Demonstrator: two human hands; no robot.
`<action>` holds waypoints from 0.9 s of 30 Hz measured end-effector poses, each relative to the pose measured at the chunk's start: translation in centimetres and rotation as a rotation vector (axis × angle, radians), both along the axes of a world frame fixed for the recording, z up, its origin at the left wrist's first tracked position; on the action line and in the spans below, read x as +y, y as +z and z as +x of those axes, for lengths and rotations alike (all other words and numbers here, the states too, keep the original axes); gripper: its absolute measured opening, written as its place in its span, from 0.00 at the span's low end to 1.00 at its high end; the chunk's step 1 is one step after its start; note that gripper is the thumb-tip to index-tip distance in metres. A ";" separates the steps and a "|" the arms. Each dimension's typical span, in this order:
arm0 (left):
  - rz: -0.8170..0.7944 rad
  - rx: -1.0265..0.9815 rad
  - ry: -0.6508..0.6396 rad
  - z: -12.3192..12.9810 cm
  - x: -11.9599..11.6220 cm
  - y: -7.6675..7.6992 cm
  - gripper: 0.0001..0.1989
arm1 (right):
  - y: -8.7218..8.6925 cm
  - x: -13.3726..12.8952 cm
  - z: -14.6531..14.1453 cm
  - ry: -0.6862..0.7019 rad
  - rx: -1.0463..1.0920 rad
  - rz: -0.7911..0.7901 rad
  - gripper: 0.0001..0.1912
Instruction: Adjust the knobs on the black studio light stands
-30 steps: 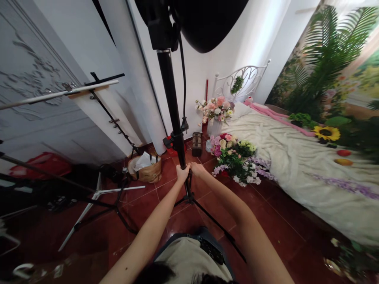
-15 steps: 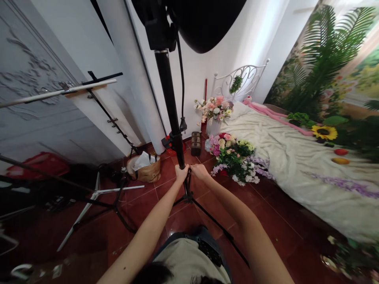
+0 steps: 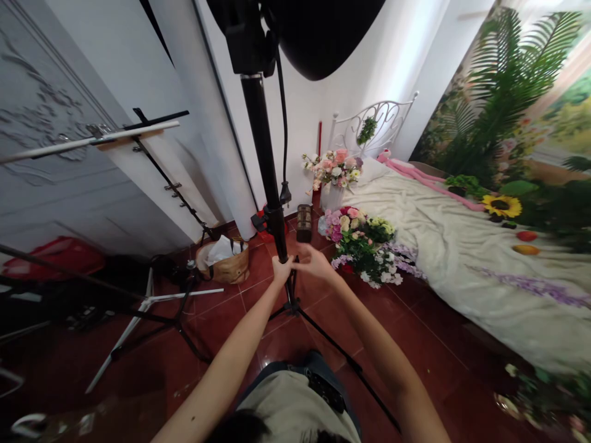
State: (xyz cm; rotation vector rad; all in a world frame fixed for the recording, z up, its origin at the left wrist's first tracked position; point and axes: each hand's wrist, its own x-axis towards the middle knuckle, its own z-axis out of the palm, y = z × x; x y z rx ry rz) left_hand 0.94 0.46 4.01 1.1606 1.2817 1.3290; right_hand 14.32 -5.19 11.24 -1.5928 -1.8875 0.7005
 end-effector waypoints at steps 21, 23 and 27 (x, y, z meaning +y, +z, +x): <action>0.080 0.029 -0.244 -2.9 -1.7 -2.1 0.16 | 12.8 4.8 -9.1 -0.213 0.666 0.468 0.17; 0.067 -0.002 -0.247 -2.8 -1.3 -2.9 0.15 | 12.1 4.2 -10.3 -0.377 0.637 0.520 0.16; 0.025 -0.091 -0.256 -2.5 -0.9 -3.4 0.15 | 9.6 3.7 -11.3 -0.508 0.581 0.532 0.12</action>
